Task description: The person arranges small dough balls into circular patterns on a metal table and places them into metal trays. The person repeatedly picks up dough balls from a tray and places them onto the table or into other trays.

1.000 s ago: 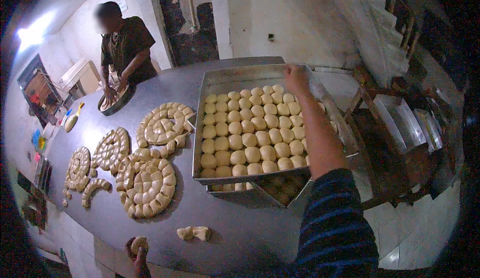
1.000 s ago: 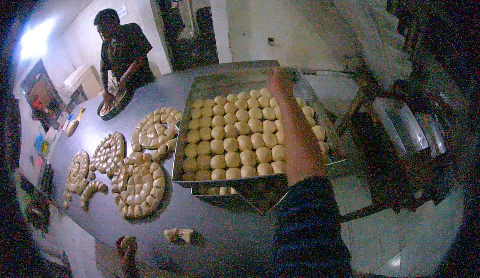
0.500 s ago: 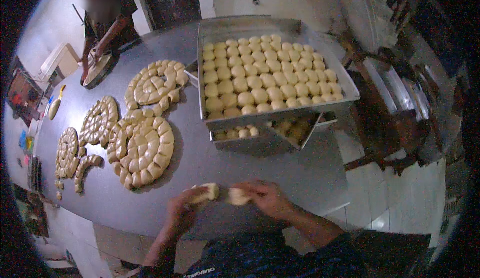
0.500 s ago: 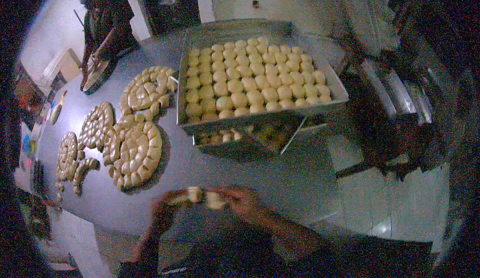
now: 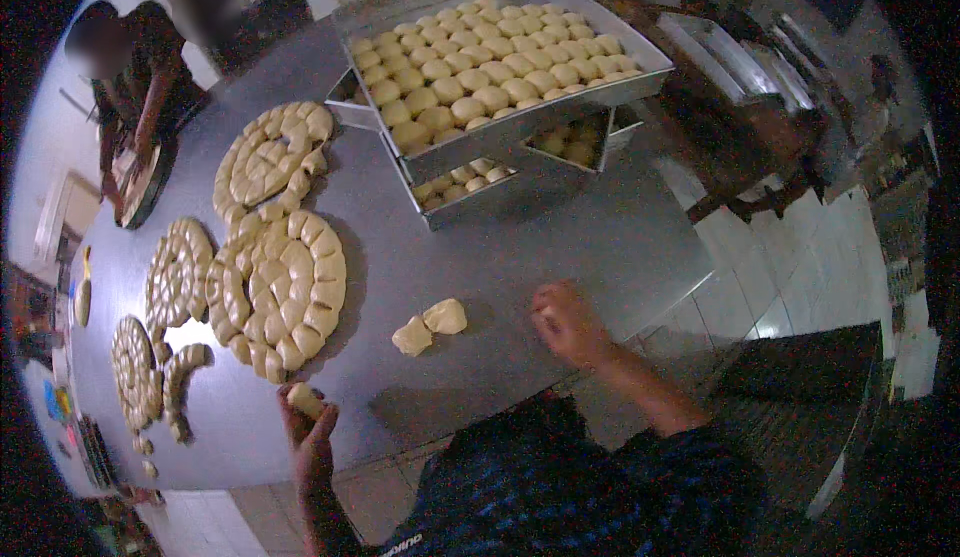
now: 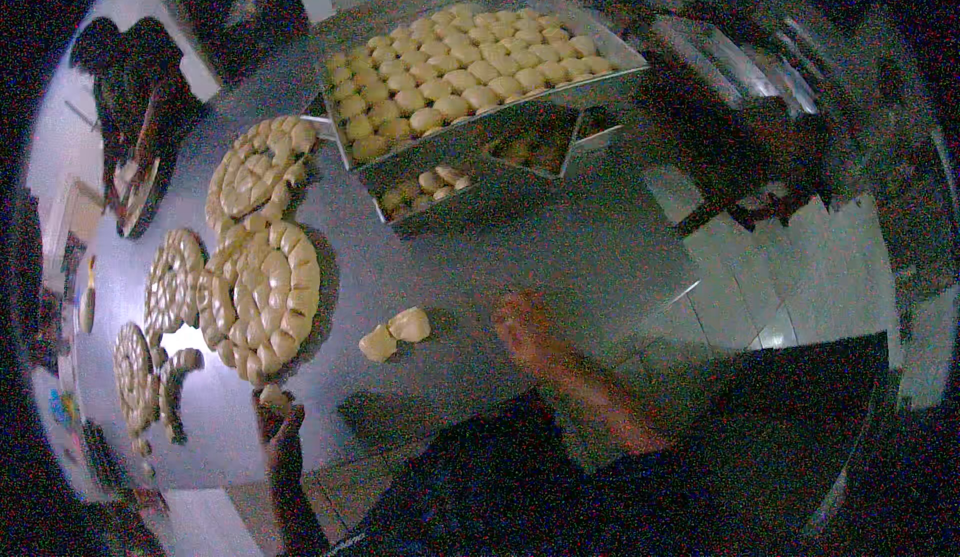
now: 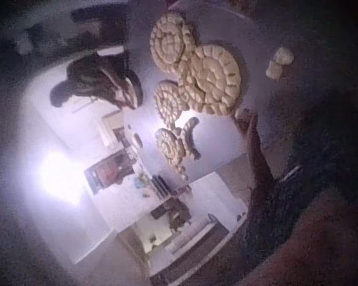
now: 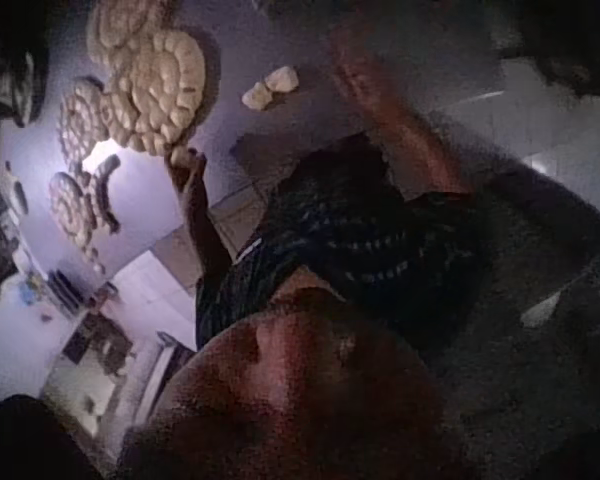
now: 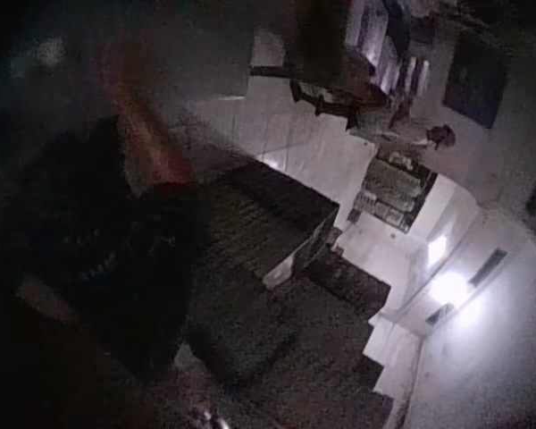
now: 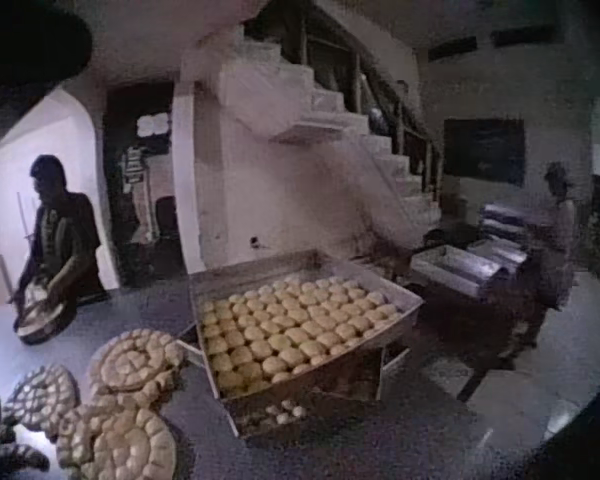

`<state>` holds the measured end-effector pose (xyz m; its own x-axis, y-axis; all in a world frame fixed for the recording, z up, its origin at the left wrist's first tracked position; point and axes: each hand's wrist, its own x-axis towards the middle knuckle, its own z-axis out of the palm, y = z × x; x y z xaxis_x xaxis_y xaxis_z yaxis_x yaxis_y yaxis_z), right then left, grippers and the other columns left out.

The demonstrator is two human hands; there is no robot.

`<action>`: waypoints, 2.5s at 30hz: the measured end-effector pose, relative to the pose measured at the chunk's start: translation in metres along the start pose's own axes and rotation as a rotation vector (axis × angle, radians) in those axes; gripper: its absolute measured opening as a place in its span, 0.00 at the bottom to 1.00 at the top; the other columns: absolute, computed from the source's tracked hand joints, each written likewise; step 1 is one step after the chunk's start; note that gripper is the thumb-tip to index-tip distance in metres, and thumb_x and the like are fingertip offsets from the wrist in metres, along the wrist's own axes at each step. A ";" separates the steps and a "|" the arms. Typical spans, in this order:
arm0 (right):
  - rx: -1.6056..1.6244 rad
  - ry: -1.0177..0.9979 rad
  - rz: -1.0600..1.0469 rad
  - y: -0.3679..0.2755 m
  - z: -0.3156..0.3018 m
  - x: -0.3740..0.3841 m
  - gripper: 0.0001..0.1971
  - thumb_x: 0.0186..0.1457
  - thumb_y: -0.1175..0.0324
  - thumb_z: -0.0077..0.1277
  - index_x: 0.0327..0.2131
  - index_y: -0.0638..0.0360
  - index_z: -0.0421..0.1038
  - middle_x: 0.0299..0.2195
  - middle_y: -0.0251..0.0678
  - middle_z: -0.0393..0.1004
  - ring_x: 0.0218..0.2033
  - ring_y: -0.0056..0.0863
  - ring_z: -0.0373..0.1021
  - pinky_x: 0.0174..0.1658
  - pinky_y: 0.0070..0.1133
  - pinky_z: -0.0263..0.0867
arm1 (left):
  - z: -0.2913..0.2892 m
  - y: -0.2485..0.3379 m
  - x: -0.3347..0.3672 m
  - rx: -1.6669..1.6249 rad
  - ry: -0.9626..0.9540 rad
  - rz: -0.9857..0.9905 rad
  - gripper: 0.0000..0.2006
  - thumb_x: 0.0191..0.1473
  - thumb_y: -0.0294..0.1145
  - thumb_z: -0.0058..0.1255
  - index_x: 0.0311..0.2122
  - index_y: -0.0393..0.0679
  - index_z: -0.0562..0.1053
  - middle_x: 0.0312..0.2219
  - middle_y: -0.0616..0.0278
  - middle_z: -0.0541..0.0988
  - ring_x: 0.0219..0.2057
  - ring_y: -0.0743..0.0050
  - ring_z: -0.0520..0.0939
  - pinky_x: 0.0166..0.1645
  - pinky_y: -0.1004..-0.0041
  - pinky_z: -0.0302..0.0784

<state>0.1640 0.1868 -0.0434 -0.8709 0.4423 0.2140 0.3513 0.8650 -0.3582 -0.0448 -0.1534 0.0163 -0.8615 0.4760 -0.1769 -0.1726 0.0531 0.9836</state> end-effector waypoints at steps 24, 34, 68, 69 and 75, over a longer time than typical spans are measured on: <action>-0.115 0.279 0.293 0.082 -0.014 0.022 0.13 0.40 0.71 0.52 0.33 0.58 0.65 0.35 0.41 0.65 0.40 0.41 0.62 0.45 0.34 0.57 | 0.084 -0.005 0.052 0.202 -0.126 0.084 0.16 0.51 0.26 0.42 0.47 0.41 0.60 0.37 0.63 0.66 0.37 0.74 0.68 0.39 0.76 0.67; 0.975 0.086 0.239 0.115 -0.191 0.082 0.16 0.44 0.74 0.44 0.41 0.61 0.64 0.43 0.33 0.64 0.45 0.28 0.62 0.45 0.23 0.62 | 0.105 -0.004 0.048 -0.019 0.189 -0.087 0.23 0.45 0.25 0.51 0.48 0.44 0.59 0.34 0.63 0.67 0.33 0.75 0.68 0.35 0.76 0.66; -0.111 0.365 0.239 0.017 0.005 0.063 0.20 0.48 0.61 0.47 0.44 0.56 0.61 0.42 0.48 0.61 0.42 0.46 0.58 0.47 0.41 0.52 | 0.060 -0.019 0.047 0.668 -0.263 0.244 0.10 0.52 0.31 0.44 0.36 0.38 0.72 0.32 0.55 0.74 0.35 0.70 0.73 0.38 0.74 0.68; -0.104 0.288 0.143 0.001 0.011 0.046 0.18 0.48 0.60 0.47 0.42 0.57 0.62 0.41 0.47 0.62 0.42 0.45 0.59 0.46 0.40 0.52 | 0.059 -0.023 0.044 0.678 -0.269 0.245 0.10 0.52 0.31 0.44 0.36 0.37 0.72 0.32 0.55 0.74 0.35 0.68 0.73 0.39 0.74 0.69; -0.104 0.163 0.220 0.036 -0.011 -0.004 0.14 0.47 0.59 0.49 0.33 0.59 0.64 0.34 0.45 0.66 0.37 0.44 0.62 0.44 0.38 0.54 | 0.007 -0.025 0.036 0.641 -0.148 0.158 0.09 0.50 0.29 0.45 0.37 0.38 0.72 0.35 0.53 0.72 0.37 0.61 0.72 0.39 0.72 0.69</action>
<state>0.1837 0.2186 -0.0466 -0.7064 0.6469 0.2873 0.5663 0.7600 -0.3190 -0.0677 -0.1315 -0.0142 -0.7709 0.6334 -0.0672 0.3066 0.4614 0.8325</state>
